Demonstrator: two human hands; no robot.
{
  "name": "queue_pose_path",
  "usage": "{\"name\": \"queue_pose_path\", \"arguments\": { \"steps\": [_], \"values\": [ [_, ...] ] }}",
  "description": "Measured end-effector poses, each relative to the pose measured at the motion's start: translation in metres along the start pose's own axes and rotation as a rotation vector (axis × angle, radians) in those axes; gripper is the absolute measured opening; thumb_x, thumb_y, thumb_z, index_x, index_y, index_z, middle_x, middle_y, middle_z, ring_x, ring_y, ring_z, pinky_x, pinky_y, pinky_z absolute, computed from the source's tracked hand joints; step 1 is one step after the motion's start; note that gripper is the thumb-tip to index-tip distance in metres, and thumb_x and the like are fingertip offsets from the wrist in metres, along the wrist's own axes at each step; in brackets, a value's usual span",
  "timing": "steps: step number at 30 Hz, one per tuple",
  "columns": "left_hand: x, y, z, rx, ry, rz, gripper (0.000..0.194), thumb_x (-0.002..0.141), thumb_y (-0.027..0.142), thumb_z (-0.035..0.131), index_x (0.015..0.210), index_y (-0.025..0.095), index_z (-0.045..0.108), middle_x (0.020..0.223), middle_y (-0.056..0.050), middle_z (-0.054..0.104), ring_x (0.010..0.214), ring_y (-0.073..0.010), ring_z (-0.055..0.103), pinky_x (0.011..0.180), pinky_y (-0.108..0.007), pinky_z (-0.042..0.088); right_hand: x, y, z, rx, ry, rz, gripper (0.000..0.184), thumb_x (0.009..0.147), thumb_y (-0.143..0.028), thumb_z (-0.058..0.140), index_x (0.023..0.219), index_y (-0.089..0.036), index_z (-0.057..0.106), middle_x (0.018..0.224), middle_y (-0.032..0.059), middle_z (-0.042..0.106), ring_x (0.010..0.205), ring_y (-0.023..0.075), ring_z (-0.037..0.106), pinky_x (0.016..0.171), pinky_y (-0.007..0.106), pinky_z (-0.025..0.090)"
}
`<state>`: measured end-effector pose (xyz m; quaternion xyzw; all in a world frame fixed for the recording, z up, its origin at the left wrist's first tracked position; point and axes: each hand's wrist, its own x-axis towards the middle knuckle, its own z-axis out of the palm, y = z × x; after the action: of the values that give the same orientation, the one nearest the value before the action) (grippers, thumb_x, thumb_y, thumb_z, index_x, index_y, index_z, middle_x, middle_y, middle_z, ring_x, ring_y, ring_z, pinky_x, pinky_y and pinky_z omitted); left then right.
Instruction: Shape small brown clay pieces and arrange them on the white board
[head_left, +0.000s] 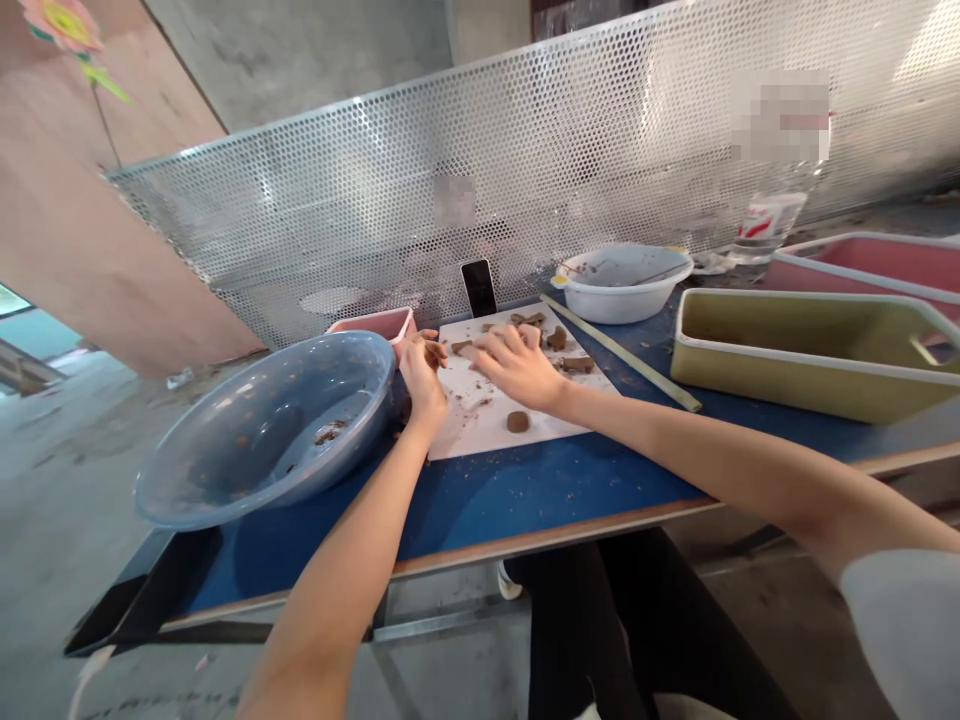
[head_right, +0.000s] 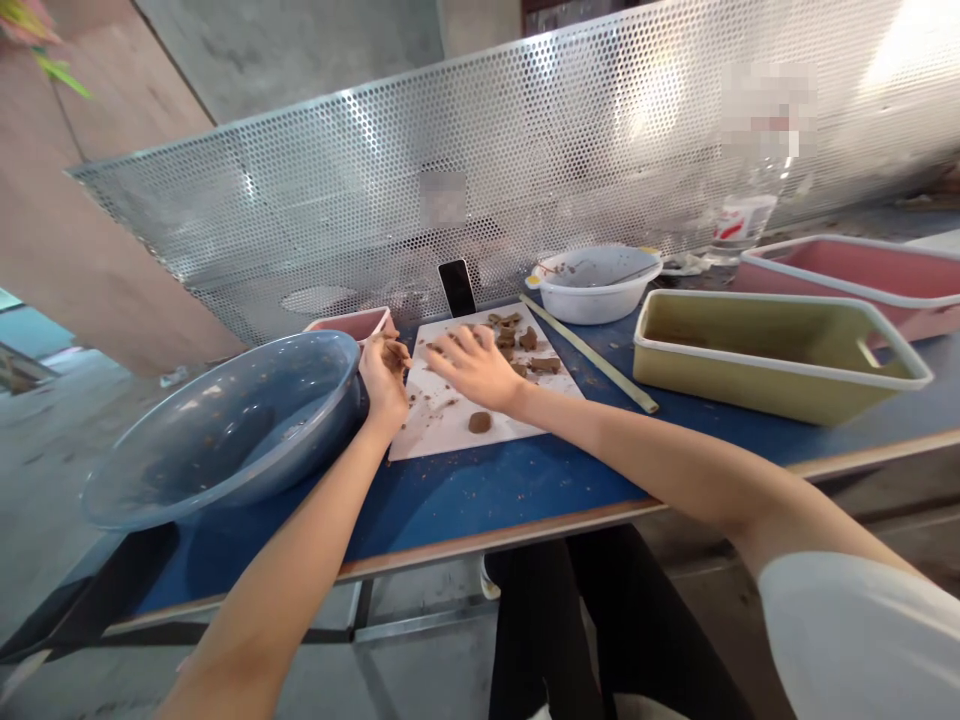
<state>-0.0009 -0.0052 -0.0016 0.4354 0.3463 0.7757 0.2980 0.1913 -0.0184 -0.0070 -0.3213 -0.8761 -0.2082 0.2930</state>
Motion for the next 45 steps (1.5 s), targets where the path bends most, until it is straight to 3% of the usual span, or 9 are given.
{"name": "queue_pose_path", "arguments": {
  "steps": [3,6,9,12,17,31,34,38,45],
  "values": [
    [0.001,0.001,-0.001,0.016,-0.002,-0.004,0.026,0.1,0.046,0.061,0.092,0.022,0.07,0.068,0.001,0.063,0.057,-0.0135,0.053,0.058,-0.025,0.042,0.006,0.01,-0.017,0.015,0.022,0.065,0.038,0.118,-0.023,0.04,0.14,-0.021,0.07,0.133,0.0185,0.069,0.127,0.0382,0.049,0.105,0.055,0.033],
    [0.002,0.002,0.0,0.046,0.008,0.004,0.029,0.1,0.049,0.063,0.091,0.022,0.07,0.067,0.001,0.062,0.056,-0.0129,0.052,0.058,-0.025,0.041,-0.001,0.016,-0.024,0.079,-0.072,-0.005,0.034,0.119,-0.03,0.045,0.127,-0.021,0.076,0.131,0.0171,0.068,0.125,0.037,0.051,0.104,0.053,0.034],
    [0.0,0.001,0.001,0.05,-0.009,0.003,0.031,0.099,0.05,0.064,0.088,0.022,0.07,0.064,0.001,0.061,0.055,-0.0129,0.051,0.057,-0.025,0.039,-0.025,0.018,-0.024,0.209,-0.204,-0.082,0.035,0.115,-0.047,0.058,0.12,-0.018,0.078,0.121,0.0146,0.071,0.117,0.0337,0.058,0.103,0.05,0.037],
    [-0.004,-0.001,0.002,0.037,-0.037,0.015,0.028,0.098,0.047,0.066,0.087,0.022,0.07,0.063,0.001,0.061,0.056,-0.0133,0.051,0.056,-0.026,0.038,-0.054,0.015,-0.023,0.302,-0.247,-0.02,0.041,0.107,-0.059,0.071,0.112,-0.019,0.079,0.116,0.0128,0.073,0.111,0.0326,0.063,0.103,0.051,0.037],
    [-0.01,-0.003,0.003,0.052,-0.061,0.017,0.03,0.101,0.048,0.069,0.085,0.023,0.069,0.064,0.001,0.059,0.058,-0.0135,0.051,0.059,-0.027,0.039,-0.081,0.003,-0.027,0.343,-0.244,0.092,0.028,0.103,-0.051,0.079,0.106,-0.023,0.082,0.11,0.0107,0.073,0.113,0.0331,0.064,0.097,0.048,0.035],
    [-0.012,-0.004,0.004,0.061,-0.088,0.011,0.021,0.1,0.038,0.065,0.087,0.022,0.07,0.062,0.001,0.06,0.058,-0.014,0.052,0.059,-0.027,0.039,-0.077,-0.006,-0.017,0.466,-0.27,0.216,0.02,0.105,-0.04,0.077,0.094,-0.024,0.083,0.1,0.0067,0.075,0.109,0.0294,0.065,0.097,0.049,0.033],
    [-0.012,-0.004,0.004,0.072,-0.075,-0.002,0.022,0.099,0.04,0.066,0.087,0.022,0.07,0.063,0.001,0.059,0.058,-0.0136,0.052,0.059,-0.027,0.039,-0.077,-0.004,-0.021,0.425,-0.287,0.179,0.02,0.108,-0.04,0.074,0.103,-0.023,0.084,0.106,0.0088,0.076,0.112,0.0307,0.065,0.097,0.049,0.033],
    [-0.012,-0.002,0.005,0.072,-0.091,-0.009,0.021,0.1,0.039,0.066,0.087,0.022,0.07,0.063,0.001,0.059,0.058,-0.0138,0.052,0.059,-0.027,0.039,-0.079,0.004,-0.026,0.363,-0.274,0.169,0.033,0.103,-0.05,0.08,0.118,-0.02,0.082,0.12,0.0127,0.077,0.123,0.0358,0.064,0.1,0.05,0.035],
    [-0.014,-0.005,0.004,0.068,-0.108,0.015,0.022,0.097,0.042,0.067,0.088,0.021,0.07,0.062,0.001,0.06,0.058,-0.0134,0.051,0.058,-0.027,0.038,-0.079,0.01,-0.025,0.386,-0.324,0.145,0.024,0.104,-0.046,0.077,0.1,-0.023,0.082,0.107,0.0101,0.077,0.116,0.0343,0.064,0.099,0.049,0.035]
  ]
}}
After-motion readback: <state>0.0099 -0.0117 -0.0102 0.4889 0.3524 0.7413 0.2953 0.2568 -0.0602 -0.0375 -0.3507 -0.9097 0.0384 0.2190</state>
